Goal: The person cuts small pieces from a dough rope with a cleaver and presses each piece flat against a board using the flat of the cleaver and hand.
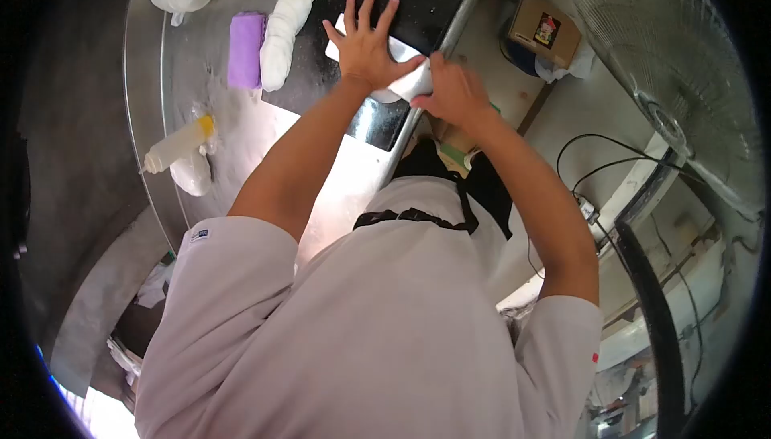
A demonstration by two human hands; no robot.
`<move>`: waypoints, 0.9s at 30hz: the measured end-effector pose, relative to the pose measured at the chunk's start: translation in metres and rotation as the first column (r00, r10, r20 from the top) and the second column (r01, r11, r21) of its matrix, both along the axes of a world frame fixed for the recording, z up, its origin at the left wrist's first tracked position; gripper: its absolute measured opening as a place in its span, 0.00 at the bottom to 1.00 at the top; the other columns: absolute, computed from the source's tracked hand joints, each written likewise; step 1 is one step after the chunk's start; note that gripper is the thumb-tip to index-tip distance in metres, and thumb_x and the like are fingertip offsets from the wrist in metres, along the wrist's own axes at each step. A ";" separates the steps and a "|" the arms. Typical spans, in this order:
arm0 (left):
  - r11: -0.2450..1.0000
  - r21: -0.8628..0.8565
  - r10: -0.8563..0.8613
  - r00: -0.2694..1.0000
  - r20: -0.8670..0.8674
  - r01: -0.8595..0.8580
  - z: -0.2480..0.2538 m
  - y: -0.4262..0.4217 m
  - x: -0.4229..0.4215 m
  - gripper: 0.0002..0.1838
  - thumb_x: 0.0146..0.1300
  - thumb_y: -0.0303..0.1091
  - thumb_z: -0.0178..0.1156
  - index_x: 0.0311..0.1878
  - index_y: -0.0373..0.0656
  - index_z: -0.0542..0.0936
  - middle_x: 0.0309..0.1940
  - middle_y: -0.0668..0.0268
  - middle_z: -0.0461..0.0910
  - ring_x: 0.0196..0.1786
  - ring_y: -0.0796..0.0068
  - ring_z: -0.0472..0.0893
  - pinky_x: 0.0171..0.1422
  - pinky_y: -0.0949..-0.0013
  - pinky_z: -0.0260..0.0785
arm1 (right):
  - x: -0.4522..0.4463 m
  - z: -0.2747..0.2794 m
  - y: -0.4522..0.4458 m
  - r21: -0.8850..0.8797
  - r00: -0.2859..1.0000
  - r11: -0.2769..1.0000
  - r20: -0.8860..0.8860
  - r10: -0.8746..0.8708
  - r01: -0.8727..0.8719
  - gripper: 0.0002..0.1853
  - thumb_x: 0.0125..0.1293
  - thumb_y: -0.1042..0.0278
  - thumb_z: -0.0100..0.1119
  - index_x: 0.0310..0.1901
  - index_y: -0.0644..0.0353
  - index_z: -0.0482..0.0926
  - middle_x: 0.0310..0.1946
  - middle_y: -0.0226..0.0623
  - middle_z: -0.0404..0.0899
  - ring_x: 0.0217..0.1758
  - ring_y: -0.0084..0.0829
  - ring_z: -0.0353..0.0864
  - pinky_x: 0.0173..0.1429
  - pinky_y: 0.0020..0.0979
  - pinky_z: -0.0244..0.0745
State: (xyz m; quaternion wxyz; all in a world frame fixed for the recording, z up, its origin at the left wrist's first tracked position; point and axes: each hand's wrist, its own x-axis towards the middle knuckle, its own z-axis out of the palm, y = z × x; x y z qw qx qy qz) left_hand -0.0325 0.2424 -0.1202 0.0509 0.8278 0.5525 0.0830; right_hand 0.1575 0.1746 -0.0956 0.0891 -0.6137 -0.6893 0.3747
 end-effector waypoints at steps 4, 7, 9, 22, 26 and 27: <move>0.994 0.026 -0.107 0.994 -0.002 0.107 0.003 0.031 -0.002 0.65 0.43 0.79 0.69 0.84 0.65 0.57 0.85 0.59 0.50 0.86 0.46 0.47 0.75 0.15 0.39 | -0.005 0.003 0.010 0.022 0.999 0.999 -0.026 -0.026 0.026 0.37 0.48 0.48 0.83 0.51 0.66 0.75 0.40 0.57 0.87 0.46 0.59 0.88 0.50 0.52 0.82; 0.987 -0.055 -0.154 0.988 0.006 0.154 0.004 -0.004 0.000 0.68 0.40 0.81 0.69 0.84 0.64 0.57 0.86 0.56 0.47 0.87 0.45 0.44 0.75 0.14 0.37 | -0.011 -0.009 -0.040 -0.044 0.994 0.997 -0.081 -0.072 0.069 0.45 0.45 0.43 0.84 0.58 0.66 0.74 0.39 0.57 0.87 0.45 0.60 0.88 0.50 0.51 0.83; 0.976 -0.135 -0.174 0.984 -0.034 0.168 -0.002 -0.024 0.002 0.67 0.37 0.83 0.67 0.83 0.65 0.60 0.87 0.57 0.45 0.87 0.40 0.43 0.73 0.11 0.35 | -0.018 -0.023 -0.070 -0.016 0.983 0.990 -0.120 -0.140 0.139 0.43 0.48 0.43 0.83 0.59 0.62 0.73 0.38 0.55 0.86 0.45 0.60 0.87 0.51 0.53 0.81; 0.960 -0.027 -0.279 0.960 -0.026 0.278 0.002 0.030 0.006 0.62 0.42 0.78 0.69 0.83 0.66 0.61 0.85 0.56 0.51 0.86 0.40 0.46 0.73 0.11 0.38 | -0.015 -0.013 -0.028 -0.071 0.970 0.989 -0.197 -0.144 0.133 0.41 0.47 0.51 0.85 0.57 0.65 0.74 0.41 0.59 0.86 0.47 0.60 0.87 0.55 0.52 0.80; 0.924 -0.103 -0.366 0.930 0.046 0.369 -0.007 -0.013 0.024 0.62 0.41 0.84 0.64 0.82 0.68 0.65 0.86 0.56 0.49 0.86 0.36 0.46 0.70 0.09 0.35 | -0.002 -0.031 -0.074 0.122 0.989 0.982 0.016 -0.150 0.147 0.47 0.44 0.36 0.82 0.62 0.56 0.74 0.45 0.55 0.86 0.50 0.60 0.86 0.58 0.52 0.80; 0.922 -0.071 -0.376 0.925 0.052 0.379 -0.007 -0.012 0.025 0.62 0.41 0.85 0.64 0.81 0.68 0.65 0.86 0.58 0.51 0.85 0.37 0.48 0.69 0.09 0.36 | 0.001 -0.029 -0.075 0.337 0.984 0.937 0.111 -0.138 0.093 0.47 0.45 0.35 0.81 0.62 0.56 0.74 0.44 0.55 0.86 0.49 0.59 0.87 0.57 0.52 0.81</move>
